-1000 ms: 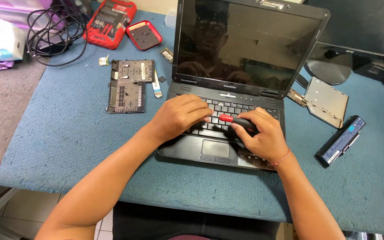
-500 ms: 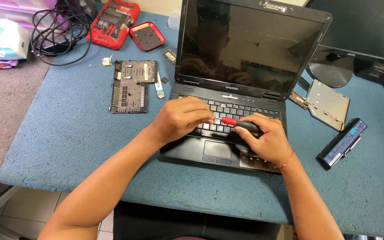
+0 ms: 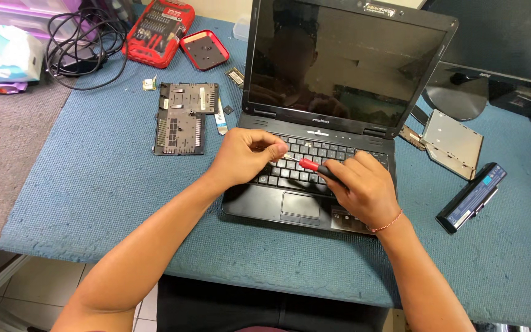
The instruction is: The person disassembles a laptop by removing screws and prying off the top bezel. They then flip the laptop to access the internal components, remove the battery, and reassemble the device by reattaching the bezel and securing screws.
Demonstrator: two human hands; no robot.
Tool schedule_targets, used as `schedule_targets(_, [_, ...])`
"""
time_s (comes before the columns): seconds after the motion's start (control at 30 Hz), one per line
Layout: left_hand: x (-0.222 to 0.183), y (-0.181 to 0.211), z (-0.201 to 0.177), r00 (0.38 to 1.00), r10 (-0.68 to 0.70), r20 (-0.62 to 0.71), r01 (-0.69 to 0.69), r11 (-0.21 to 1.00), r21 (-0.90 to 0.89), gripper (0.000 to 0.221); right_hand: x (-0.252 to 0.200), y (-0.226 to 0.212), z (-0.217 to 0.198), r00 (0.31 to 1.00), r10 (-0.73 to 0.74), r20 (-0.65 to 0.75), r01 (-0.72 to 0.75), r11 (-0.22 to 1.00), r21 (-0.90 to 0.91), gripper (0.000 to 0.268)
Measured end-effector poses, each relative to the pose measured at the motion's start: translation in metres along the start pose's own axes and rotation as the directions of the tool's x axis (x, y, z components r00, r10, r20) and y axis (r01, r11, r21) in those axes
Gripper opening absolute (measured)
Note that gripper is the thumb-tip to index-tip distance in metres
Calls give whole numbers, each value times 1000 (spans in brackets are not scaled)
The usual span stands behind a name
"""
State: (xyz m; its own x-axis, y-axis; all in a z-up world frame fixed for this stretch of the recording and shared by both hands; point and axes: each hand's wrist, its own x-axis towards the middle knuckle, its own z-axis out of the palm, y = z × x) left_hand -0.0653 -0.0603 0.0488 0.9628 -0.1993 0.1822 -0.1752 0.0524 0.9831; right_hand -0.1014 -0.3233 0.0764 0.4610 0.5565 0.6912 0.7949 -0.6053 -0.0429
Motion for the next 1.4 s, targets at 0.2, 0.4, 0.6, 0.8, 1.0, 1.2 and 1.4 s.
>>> schedule_targets(0.2, [7,-19,-1,994,-109,-32,99,970,-222,10,-3,2,1,993,-109,-35,104,987,-121,17])
schedule_targets(0.4, [13,-4,-20,974,-163,-160,104,940,-326,19,-4,2,-1,988,-142,-63,136,986,-92,17])
schedule_targets(0.6, [29,-28,-58,949,-119,-291,-2,923,-386,26,-12,14,0,986,-95,-137,82,992,-96,13])
schedule_targets(0.8, [8,16,-44,989,38,-143,-63,982,-176,22,-8,10,-1,984,-107,-141,100,994,-53,15])
schedule_targets(1.0, [0,27,-36,951,308,20,-308,941,142,8,-10,11,1,986,-119,-114,111,991,-69,15])
schedule_targets(1.2, [4,13,-38,917,368,156,-395,895,207,6,-14,10,3,984,-154,-90,142,981,-128,16])
schedule_targets(1.4, [9,9,-44,890,424,167,-455,797,397,8,-15,8,3,982,-182,-43,173,971,-164,19])
